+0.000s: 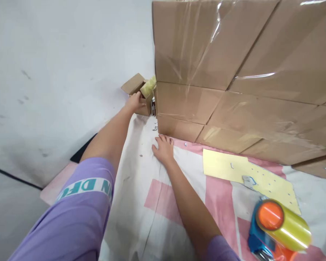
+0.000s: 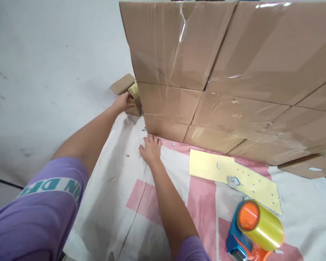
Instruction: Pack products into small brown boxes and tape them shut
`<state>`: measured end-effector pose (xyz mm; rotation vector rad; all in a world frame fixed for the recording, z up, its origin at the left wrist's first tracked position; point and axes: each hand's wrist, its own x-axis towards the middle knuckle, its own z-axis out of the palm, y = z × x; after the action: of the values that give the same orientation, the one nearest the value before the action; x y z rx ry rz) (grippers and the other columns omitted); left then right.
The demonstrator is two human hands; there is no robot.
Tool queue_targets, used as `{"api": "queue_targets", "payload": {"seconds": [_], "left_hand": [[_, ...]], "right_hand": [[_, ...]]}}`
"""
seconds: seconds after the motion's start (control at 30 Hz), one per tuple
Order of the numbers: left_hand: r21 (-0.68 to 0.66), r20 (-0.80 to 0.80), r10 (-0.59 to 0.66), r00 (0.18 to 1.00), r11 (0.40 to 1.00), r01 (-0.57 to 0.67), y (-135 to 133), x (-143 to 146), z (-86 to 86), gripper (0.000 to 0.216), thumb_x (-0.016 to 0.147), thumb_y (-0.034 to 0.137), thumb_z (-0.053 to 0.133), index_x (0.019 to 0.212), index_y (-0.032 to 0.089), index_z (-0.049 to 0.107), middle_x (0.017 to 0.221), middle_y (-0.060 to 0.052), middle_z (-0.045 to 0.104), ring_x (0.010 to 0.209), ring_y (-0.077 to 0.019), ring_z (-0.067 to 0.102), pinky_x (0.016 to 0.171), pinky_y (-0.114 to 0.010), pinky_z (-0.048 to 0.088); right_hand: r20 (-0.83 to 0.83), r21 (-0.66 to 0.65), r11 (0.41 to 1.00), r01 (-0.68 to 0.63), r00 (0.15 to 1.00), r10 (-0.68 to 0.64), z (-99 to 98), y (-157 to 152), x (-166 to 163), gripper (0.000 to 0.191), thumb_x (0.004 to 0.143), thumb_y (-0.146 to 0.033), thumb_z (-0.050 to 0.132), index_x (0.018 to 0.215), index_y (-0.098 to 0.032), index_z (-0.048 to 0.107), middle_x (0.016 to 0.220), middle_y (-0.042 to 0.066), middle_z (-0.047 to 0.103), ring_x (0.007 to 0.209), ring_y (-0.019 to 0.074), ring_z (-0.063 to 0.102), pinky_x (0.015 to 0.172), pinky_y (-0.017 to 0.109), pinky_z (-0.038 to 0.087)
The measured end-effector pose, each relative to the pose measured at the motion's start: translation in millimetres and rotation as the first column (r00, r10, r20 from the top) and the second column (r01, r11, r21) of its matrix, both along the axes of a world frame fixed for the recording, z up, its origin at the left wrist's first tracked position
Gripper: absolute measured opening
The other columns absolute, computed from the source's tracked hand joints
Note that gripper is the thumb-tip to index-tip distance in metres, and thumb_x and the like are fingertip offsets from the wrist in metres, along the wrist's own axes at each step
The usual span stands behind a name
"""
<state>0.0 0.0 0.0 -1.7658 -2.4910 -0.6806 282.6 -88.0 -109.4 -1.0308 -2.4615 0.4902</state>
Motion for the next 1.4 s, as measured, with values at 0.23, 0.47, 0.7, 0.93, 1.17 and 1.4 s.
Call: {"api": "queue_targets", "payload": {"seconds": [0.23, 0.47, 0.7, 0.93, 1.17, 1.4], "left_hand": [[-0.006, -0.163, 0.006, 0.987, 1.0, -0.007, -78.5, 19.3, 32.1, 0.055, 0.075, 0.058, 0.071, 0.111, 0.02, 0.057, 0.111, -0.012, 0.069, 0.104, -0.0336, 0.064, 0.083, -0.036, 0.048], [-0.058, -0.192, -0.077, 0.978, 0.996, 0.067, -295.9, 65.5, 68.7, 0.061, 0.079, 0.07, 0.061, 0.114, 0.021, 0.062, 0.102, -0.01, 0.072, 0.085, -0.0284, 0.069, 0.072, -0.034, 0.051], [-0.242, -0.003, -0.38, 0.925, 0.898, 0.368, -406.5, 164.3, 62.1, 0.025, 0.084, 0.041, 0.055, 0.095, 0.024, 0.07, 0.099, -0.004, 0.074, 0.091, -0.0242, 0.069, 0.081, -0.03, 0.053], [-0.123, 0.057, -0.636, 0.77, 0.761, 0.637, -387.3, 238.5, 53.0, 0.047, 0.076, 0.035, 0.067, 0.123, 0.03, 0.063, 0.118, -0.005, 0.07, 0.086, -0.0254, 0.071, 0.077, -0.032, 0.052], [0.183, 0.057, -0.693, 0.718, 0.715, 0.675, -346.1, 278.5, -1.1, 0.068, 0.082, 0.039, 0.069, 0.144, 0.03, 0.042, 0.138, -0.015, 0.047, 0.09, -0.0214, 0.069, 0.073, -0.036, 0.059], [0.265, -0.064, -0.697, 0.714, 0.678, 0.685, -336.6, 305.5, -19.7, 0.063, 0.084, 0.041, 0.07, 0.142, 0.025, 0.052, 0.153, -0.018, 0.034, 0.135, -0.0343, 0.049, 0.109, -0.049, 0.048]], "right_hand": [[-0.154, -0.085, 0.996, 0.003, 0.988, -0.016, -1.6, 1.6, 3.1, 0.026, 0.091, -0.031, 0.059, 0.112, -0.021, 0.068, 0.133, 0.011, 0.064, 0.129, 0.0313, 0.048, 0.113, 0.049, 0.027], [-0.587, -0.128, 0.963, -0.236, 0.801, 0.118, 51.3, -1.1, 15.9, 0.052, 0.091, -0.035, 0.058, 0.141, -0.02, 0.05, 0.137, 0.014, 0.057, 0.124, 0.0248, 0.056, 0.102, 0.04, 0.048], [-0.46, 0.082, 0.75, -0.656, 0.643, 0.613, 160.7, -64.7, 99.9, 0.092, 0.079, -0.049, 0.078, 0.157, -0.032, 0.032, 0.164, 0.008, 0.031, 0.152, 0.0299, 0.028, 0.122, 0.05, 0.028], [-0.031, 0.053, 0.839, -0.541, 0.839, 0.543, 199.1, -139.5, 238.2, 0.033, 0.082, -0.035, 0.075, 0.113, -0.025, 0.074, 0.12, 0.01, 0.072, 0.129, 0.0322, 0.056, 0.107, 0.05, 0.044], [-0.022, 0.154, 0.884, -0.441, 0.893, 0.449, 182.0, -173.8, 331.9, 0.013, 0.085, -0.032, 0.066, 0.093, -0.022, 0.066, 0.087, 0.004, 0.066, 0.088, 0.0235, 0.061, 0.105, 0.05, 0.039], [-0.074, 0.332, 0.868, -0.369, 0.907, 0.414, 163.3, -183.2, 351.3, 0.017, 0.086, -0.038, 0.059, 0.087, -0.02, 0.059, 0.081, 0.003, 0.055, 0.076, 0.0207, 0.05, 0.084, 0.043, 0.041]]}}
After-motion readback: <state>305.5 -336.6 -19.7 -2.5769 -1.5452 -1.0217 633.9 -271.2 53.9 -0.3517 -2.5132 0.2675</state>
